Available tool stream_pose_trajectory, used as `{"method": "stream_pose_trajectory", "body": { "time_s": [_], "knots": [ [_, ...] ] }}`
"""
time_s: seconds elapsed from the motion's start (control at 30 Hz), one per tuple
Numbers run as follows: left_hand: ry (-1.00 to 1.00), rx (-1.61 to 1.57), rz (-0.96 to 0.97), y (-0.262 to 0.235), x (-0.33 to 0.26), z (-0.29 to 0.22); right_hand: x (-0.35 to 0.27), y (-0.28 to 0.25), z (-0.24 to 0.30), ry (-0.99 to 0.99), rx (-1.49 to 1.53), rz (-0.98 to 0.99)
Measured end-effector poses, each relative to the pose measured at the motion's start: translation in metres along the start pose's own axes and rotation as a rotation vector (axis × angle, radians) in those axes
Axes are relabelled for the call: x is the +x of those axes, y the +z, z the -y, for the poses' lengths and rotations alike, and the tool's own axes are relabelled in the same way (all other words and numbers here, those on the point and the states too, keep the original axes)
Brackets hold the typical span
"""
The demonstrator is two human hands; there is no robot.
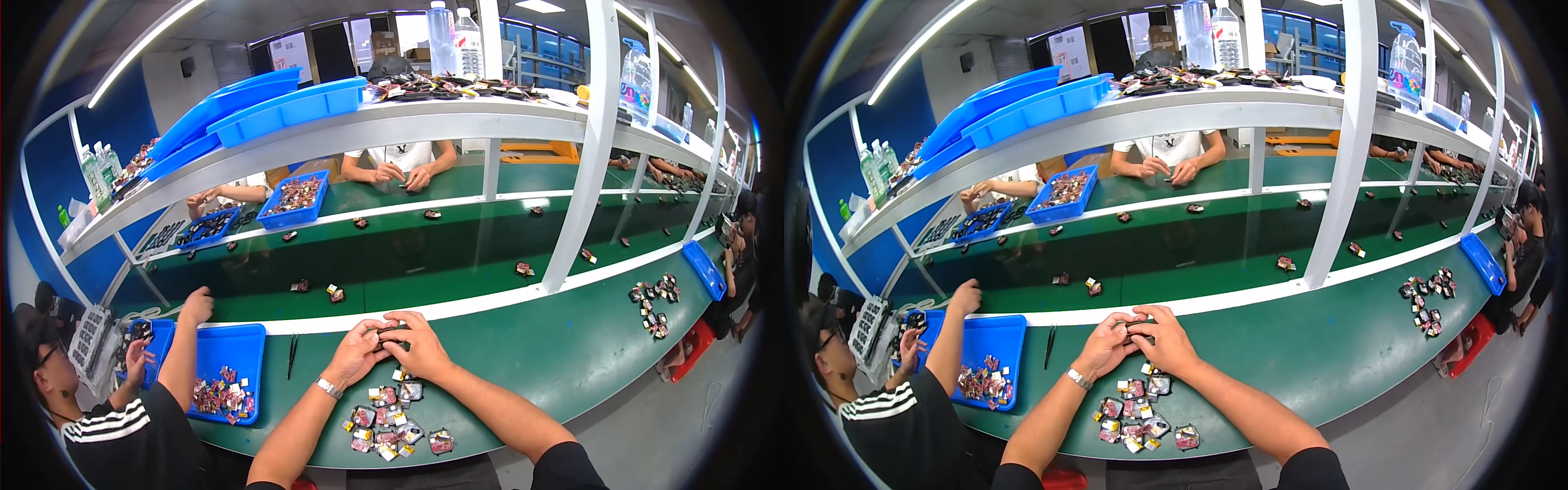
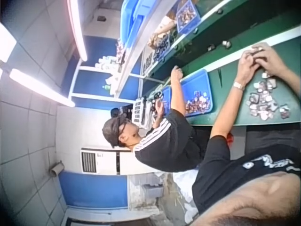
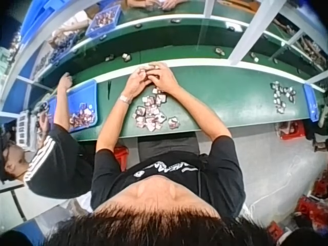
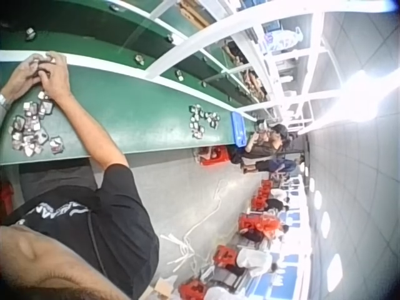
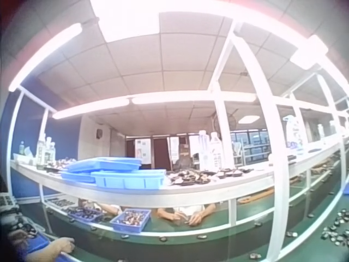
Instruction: The person is assembling small electronic or decorative components at a factory workbench.
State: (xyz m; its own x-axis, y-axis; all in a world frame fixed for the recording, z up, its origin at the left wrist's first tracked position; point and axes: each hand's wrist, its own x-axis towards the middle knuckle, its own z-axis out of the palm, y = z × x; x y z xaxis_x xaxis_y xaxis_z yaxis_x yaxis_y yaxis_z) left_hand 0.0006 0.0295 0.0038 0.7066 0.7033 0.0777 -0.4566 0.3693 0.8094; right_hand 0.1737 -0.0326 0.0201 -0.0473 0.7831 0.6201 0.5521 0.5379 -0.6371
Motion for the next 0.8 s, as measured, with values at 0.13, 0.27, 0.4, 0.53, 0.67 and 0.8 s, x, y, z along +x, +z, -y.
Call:
{"method": "stream_pose_trajectory", "body": {
  "time_s": [0.13,0.27,0.4,0.53,0.67,0.8],
  "knots": [
    [0.002,-0.026,0.039,0.002,0.001,-0.002,0.000,0.001,0.002,0.001,-0.019,-0.033],
    [0.019,-0.023,0.046,-0.004,0.001,-0.002,0.001,0.006,0.008,0.011,0.008,-0.060],
    [0.043,-0.042,0.060,-0.004,0.000,-0.003,0.005,-0.003,0.016,-0.078,-0.073,-0.063],
    [0.043,-0.052,0.092,-0.003,0.000,0.000,0.001,-0.001,0.010,-0.021,-0.056,-0.077],
    [0.032,-0.060,0.074,-0.002,0.000,0.000,0.001,0.003,0.008,-0.011,-0.017,-0.085],
    [0.048,-0.067,0.044,0.001,-0.001,0.004,0.003,0.004,0.007,-0.029,0.000,-0.091]
  ]
}}
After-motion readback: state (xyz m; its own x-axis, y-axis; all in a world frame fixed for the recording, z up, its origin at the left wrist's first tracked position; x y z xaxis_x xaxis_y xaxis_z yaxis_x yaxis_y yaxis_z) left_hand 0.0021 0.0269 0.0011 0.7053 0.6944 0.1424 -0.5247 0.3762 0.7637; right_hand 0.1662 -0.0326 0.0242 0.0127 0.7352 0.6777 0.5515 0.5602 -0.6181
